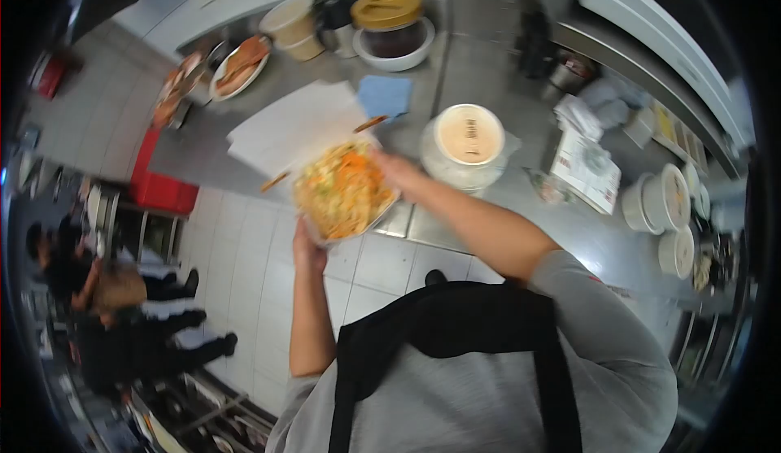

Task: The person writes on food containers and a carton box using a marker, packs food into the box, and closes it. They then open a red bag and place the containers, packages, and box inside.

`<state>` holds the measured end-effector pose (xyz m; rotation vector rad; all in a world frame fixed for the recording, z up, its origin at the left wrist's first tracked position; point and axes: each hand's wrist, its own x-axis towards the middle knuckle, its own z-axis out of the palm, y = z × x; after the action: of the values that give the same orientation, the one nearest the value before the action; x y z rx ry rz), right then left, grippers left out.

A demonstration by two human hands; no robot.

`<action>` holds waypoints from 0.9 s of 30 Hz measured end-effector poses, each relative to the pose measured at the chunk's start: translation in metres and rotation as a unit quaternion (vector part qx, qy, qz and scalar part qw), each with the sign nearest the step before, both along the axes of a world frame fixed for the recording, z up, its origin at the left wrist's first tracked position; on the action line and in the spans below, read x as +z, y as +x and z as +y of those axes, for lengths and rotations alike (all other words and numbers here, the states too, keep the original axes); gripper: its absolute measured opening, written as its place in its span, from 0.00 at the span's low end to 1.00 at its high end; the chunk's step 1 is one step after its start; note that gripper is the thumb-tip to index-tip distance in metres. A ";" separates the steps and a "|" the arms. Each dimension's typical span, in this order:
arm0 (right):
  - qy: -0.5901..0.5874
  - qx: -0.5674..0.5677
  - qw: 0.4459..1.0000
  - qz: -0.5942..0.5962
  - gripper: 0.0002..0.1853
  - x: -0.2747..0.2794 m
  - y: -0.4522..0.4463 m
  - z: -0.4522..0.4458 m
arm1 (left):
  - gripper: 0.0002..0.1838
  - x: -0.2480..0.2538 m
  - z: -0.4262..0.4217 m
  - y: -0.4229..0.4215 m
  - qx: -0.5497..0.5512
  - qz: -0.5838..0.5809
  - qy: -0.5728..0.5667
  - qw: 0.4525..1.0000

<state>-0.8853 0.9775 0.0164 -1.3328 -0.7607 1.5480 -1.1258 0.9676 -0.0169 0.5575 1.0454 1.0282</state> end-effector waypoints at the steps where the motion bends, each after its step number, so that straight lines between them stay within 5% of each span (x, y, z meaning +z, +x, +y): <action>1: 0.005 0.006 0.998 -0.067 0.34 -0.020 -0.005 0.006 | 0.28 -0.011 0.002 -0.012 -0.008 0.000 -0.012 1.000; 4: 0.047 0.022 0.962 -0.269 0.38 -0.036 -0.021 -0.003 | 0.27 -0.020 -0.011 -0.033 -0.034 -0.002 0.048 0.998; 6: 0.026 -0.026 0.965 -0.260 0.39 -0.024 -0.034 -0.027 | 0.28 -0.020 -0.028 -0.036 -0.055 -0.015 0.087 0.995; 8: 0.044 -0.016 0.980 -0.194 0.40 -0.019 -0.034 -0.049 | 0.32 -0.016 -0.053 -0.031 0.013 -0.014 0.031 0.999; 10: 0.072 -0.005 0.996 0.055 0.36 -0.021 -0.036 -0.066 | 0.33 -0.025 -0.076 -0.040 -0.009 0.000 0.091 0.996; 13: 0.072 0.026 0.990 0.115 0.34 -0.014 -0.034 -0.099 | 0.34 -0.014 -0.103 -0.044 -0.005 0.011 0.086 0.996; 22: 0.109 -0.028 0.981 0.160 0.29 0.044 0.033 -0.226 | 0.32 0.098 -0.199 0.046 -0.021 0.083 0.084 0.993; 24: 0.123 -0.069 0.976 0.164 0.30 0.051 0.061 -0.267 | 0.31 0.100 -0.217 0.071 -0.073 0.150 0.155 0.974; 27: 0.150 -0.149 0.965 0.154 0.30 0.052 0.112 -0.342 | 0.30 0.106 -0.262 0.136 -0.166 0.096 0.202 0.961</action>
<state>-0.7738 0.6357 0.0679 -0.9099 -0.5430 1.2980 -0.9901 0.7059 0.0892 1.1452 0.8702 0.9016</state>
